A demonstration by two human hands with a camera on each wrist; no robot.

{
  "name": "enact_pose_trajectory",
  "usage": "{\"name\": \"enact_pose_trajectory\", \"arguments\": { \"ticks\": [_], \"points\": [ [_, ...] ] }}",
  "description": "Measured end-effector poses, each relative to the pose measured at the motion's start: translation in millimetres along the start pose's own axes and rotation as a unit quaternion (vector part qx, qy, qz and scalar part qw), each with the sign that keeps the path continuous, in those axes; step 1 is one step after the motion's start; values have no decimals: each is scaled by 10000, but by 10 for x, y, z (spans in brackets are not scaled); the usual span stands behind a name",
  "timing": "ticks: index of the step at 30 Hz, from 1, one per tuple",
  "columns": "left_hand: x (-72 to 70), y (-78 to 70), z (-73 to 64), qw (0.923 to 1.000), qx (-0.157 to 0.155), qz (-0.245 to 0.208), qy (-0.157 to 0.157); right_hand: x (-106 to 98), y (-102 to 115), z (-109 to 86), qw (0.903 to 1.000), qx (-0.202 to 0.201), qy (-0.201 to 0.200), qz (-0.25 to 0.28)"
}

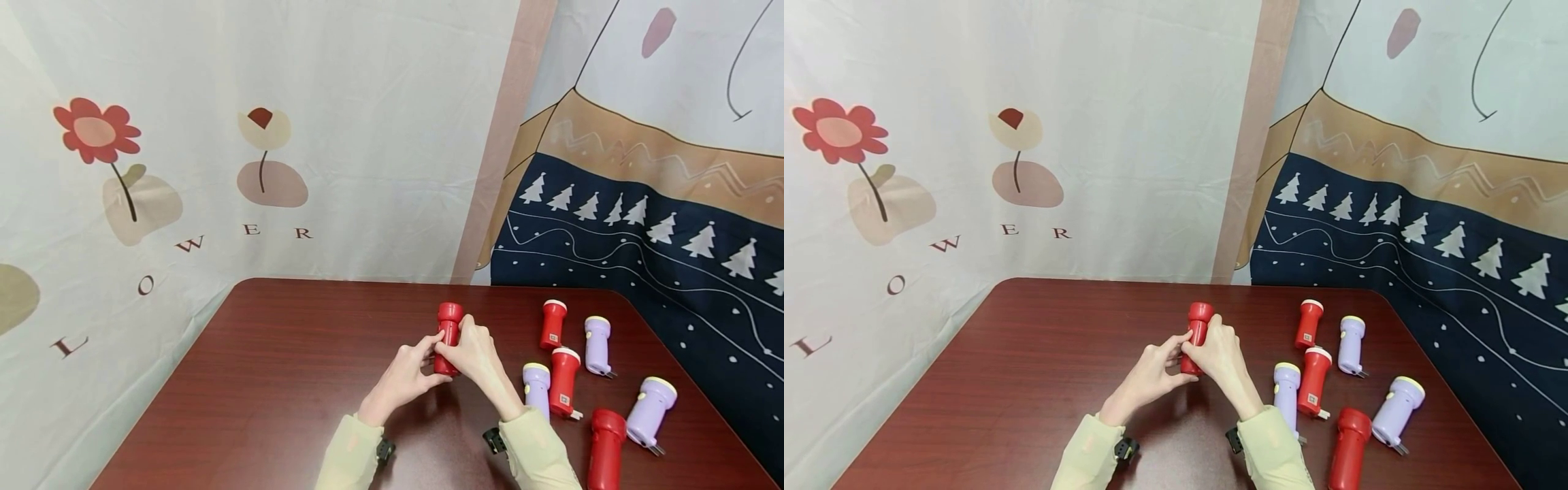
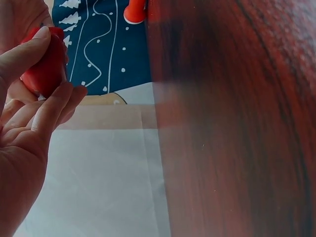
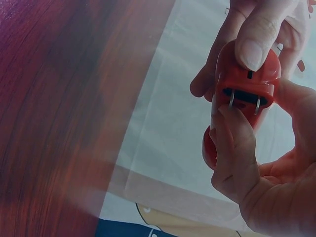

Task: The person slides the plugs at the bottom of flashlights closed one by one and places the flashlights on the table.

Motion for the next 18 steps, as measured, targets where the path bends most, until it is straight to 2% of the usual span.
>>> {"name": "enact_pose_trajectory", "arguments": {
  "ticks": [9,18],
  "points": [
    [-7,-1,-6,9997,-133,36,177,11,-3,-5,10000,25,68,60],
    [-1,5,-16,9993,-91,-34,370,27,-2,-3,10000,1,65,75]
  ]
}}
Point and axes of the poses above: each hand's wrist, its own z-axis towards the middle knuckle, its own x-axis out of the palm, y = z × x, the point moved 8 cm from there along z, towards the middle knuckle, and after that the axes turned 13 degrees about y, right-handed, at the moved point
